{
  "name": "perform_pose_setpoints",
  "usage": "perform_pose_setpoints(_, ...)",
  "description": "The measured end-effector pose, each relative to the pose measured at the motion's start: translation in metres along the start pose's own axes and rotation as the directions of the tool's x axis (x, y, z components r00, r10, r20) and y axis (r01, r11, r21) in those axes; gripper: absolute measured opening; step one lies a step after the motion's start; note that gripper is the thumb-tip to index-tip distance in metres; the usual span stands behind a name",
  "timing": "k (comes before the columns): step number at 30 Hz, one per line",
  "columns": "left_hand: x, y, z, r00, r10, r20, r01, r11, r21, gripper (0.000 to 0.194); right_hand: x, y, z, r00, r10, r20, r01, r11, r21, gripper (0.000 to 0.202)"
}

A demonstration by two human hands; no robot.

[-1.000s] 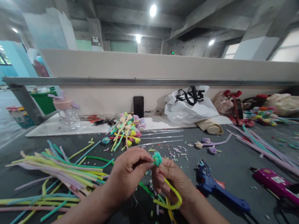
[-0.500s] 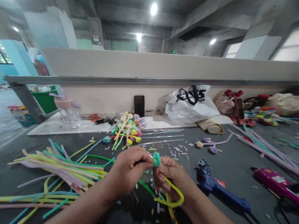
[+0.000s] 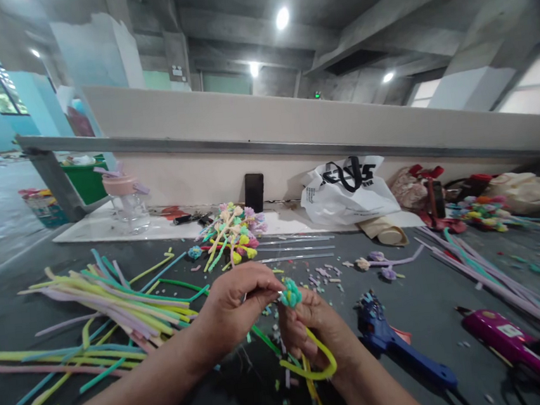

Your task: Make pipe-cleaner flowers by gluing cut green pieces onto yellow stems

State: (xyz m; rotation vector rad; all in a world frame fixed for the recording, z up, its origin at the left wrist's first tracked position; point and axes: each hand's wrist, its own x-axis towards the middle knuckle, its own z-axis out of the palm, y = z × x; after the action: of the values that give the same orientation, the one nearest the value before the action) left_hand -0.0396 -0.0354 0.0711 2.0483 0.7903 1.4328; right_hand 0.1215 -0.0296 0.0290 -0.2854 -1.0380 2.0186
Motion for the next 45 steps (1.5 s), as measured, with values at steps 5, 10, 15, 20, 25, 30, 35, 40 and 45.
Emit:
perform_pose_setpoints(5, -0.001, 0.002, 0.000, 0.997, -0.012, 0.073, 0.019, 0.995, -0.095, 0.003, -0.002, 0.004, -0.003, 0.998, 0.010, 0.064, -0.017, 0.994, 0.112, 0.016)
perform_pose_setpoints(10, -0.001, 0.002, -0.005, 0.981, 0.011, 0.194, 0.023, 0.984, -0.175, 0.005, -0.004, 0.009, -0.002, 0.986, 0.061, 0.157, -0.089, 0.979, 0.182, 0.015)
perform_pose_setpoints(15, 0.000, -0.001, -0.009, 0.964, 0.051, 0.261, -0.009, 0.987, -0.160, 0.006, -0.006, 0.009, -0.001, 0.976, 0.088, 0.200, -0.124, 0.977, 0.174, 0.015)
perform_pose_setpoints(20, 0.000, 0.000, -0.009, 0.951, 0.068, 0.300, -0.027, 0.990, -0.140, 0.010, -0.007, 0.010, -0.001, 0.975, 0.091, 0.202, -0.127, 0.977, 0.171, 0.016)
perform_pose_setpoints(25, 0.001, -0.001, -0.008, 0.952, 0.038, 0.305, -0.001, 0.993, -0.119, 0.013, -0.005, 0.009, -0.001, 0.988, 0.047, 0.147, -0.067, 0.988, 0.137, 0.018)
perform_pose_setpoints(30, -0.002, -0.013, 0.005, 0.922, -0.374, 0.102, 0.387, 0.895, -0.222, 0.016, 0.003, 0.002, 0.004, 0.985, -0.086, -0.146, 0.078, 0.995, -0.061, 0.020)
perform_pose_setpoints(35, -0.007, -0.015, 0.013, 0.904, -0.345, 0.252, 0.412, 0.859, -0.303, 0.026, 0.008, 0.001, 0.009, 0.959, -0.118, -0.259, 0.073, 0.982, -0.174, 0.026)
perform_pose_setpoints(40, -0.007, -0.009, 0.012, 0.871, -0.388, 0.302, 0.483, 0.791, -0.377, 0.027, 0.007, 0.001, 0.009, 0.956, -0.087, -0.282, 0.040, 0.985, -0.168, 0.028)
perform_pose_setpoints(45, -0.007, -0.008, 0.013, 0.827, -0.414, 0.379, 0.557, 0.691, -0.461, 0.036, 0.007, 0.001, 0.008, 0.952, -0.041, -0.302, -0.001, 0.990, -0.139, 0.032)
